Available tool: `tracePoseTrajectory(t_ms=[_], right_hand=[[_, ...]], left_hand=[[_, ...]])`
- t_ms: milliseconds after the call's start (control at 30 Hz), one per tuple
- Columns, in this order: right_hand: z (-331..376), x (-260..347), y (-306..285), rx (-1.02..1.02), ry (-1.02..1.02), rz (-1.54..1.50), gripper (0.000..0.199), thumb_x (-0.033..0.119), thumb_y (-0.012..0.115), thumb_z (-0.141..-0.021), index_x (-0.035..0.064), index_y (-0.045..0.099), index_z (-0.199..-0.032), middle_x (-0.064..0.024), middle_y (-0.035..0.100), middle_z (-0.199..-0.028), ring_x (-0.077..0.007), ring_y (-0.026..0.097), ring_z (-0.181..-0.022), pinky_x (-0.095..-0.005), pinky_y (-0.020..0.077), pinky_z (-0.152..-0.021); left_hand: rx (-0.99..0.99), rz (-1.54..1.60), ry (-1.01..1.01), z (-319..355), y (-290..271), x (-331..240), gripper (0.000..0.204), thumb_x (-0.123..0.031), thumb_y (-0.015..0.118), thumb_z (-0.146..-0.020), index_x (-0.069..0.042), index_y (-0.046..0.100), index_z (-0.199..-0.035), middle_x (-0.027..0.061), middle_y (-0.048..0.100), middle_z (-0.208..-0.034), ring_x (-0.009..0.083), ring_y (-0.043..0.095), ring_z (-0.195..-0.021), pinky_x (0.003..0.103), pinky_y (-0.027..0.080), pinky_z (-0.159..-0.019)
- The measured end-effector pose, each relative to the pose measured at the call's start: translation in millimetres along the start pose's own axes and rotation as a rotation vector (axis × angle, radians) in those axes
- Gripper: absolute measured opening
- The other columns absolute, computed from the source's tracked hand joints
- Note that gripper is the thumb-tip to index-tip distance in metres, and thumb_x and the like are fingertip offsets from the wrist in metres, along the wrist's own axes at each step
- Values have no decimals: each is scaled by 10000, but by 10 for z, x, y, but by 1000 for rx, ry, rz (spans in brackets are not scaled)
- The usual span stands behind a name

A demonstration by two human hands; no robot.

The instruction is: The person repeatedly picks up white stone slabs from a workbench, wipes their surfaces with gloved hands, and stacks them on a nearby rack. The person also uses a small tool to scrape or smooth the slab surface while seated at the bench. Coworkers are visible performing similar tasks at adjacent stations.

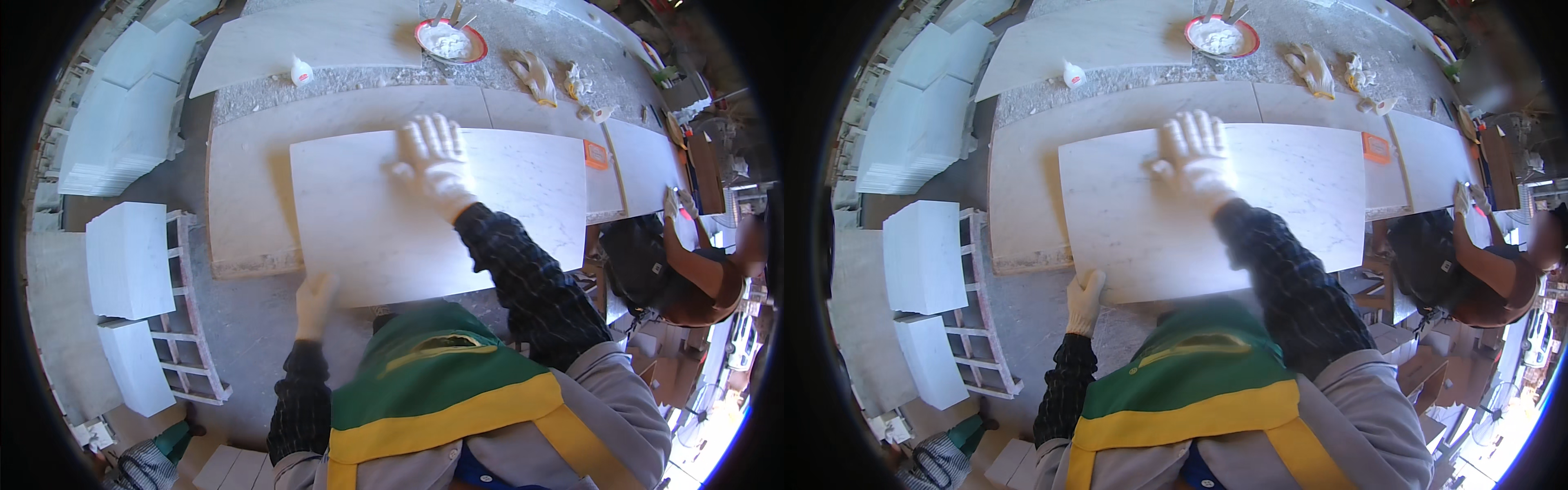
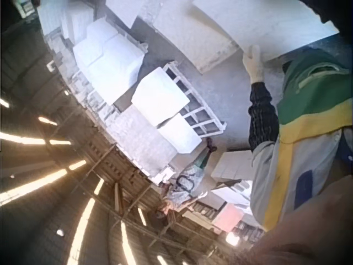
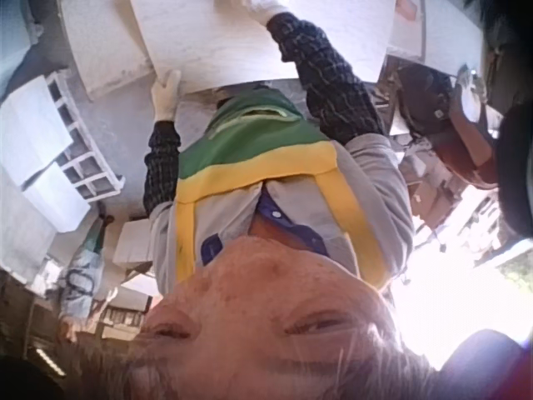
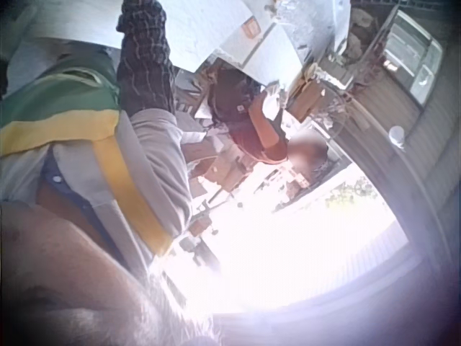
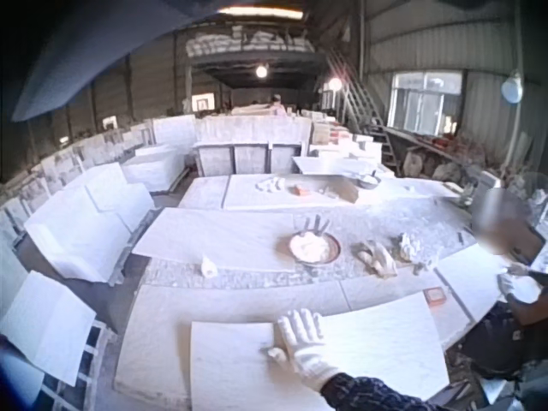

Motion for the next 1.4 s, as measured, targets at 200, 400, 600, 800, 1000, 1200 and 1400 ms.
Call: tracePoseTrajectory(t_ms=[200,400,600,800,1000,1200,1400], right_hand=[[-362,1025,148,-20,-104,-74,784,568,514,-994,49,385,-1568,-212,355,-1634,-423,250,-1548,-572,129,-1269],[-617,1646,202,-19,-200,-146,753,536,587,-960,67,436,-1529,-199,384,-1615,-407,257,-1546,-568,127,-1278],[-612,1835,271,3,-242,-125,693,506,576,-984,92,462,-1527,-172,375,-1633,-384,246,-1559,-546,123,-1288],[96,2084,114,52,-390,-245,637,374,732,-883,72,565,-1419,-143,476,-1532,-367,339,-1507,-529,229,-1262],[839,2433,-132,82,-433,-349,491,285,690,-874,47,620,-1299,-146,589,-1380,-345,489,-1381,-526,320,-1212],[1173,2557,-387,142,-534,-422,578,274,751,-786,53,578,-1291,-133,574,-1370,-336,487,-1369,-521,329,-1202],[1411,2494,-421,232,-572,-333,650,256,752,-789,70,526,-1370,-117,529,-1438,-310,450,-1407,-515,294,-1227]], left_hand=[[53,-121,37,-54,48,10,321,-213,706,-966,62,690,-1131,63,725,-1005,148,653,-925,317,523,-827],[11,-78,90,-9,64,-180,213,-211,662,-969,-4,691,-929,140,682,-839,243,628,-768,397,502,-715],[-10,-133,62,-31,54,-38,281,-274,702,-970,6,704,-986,181,730,-908,243,669,-802,411,521,-731],[21,-105,42,-28,83,116,570,-423,403,-1117,83,658,-1186,205,731,-1130,264,655,-1082,433,485,-940],[-7,781,-260,68,207,154,782,-625,245,-1101,5,471,-1506,149,547,-1490,241,518,-1346,379,425,-1115],[165,838,-283,114,95,-57,798,-702,232,-1065,-60,515,-1446,109,576,-1431,244,545,-1327,375,436,-1131],[269,656,-197,32,-14,-53,858,-711,193,-1063,-16,523,-1441,127,618,-1368,239,589,-1270,364,468,-1098]])
Point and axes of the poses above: each hand's wrist, its own z-axis away from the middle knuckle, its own y-axis out of the palm, x = y × z, the point moved 9 cm from there along -z, towards the middle knuckle
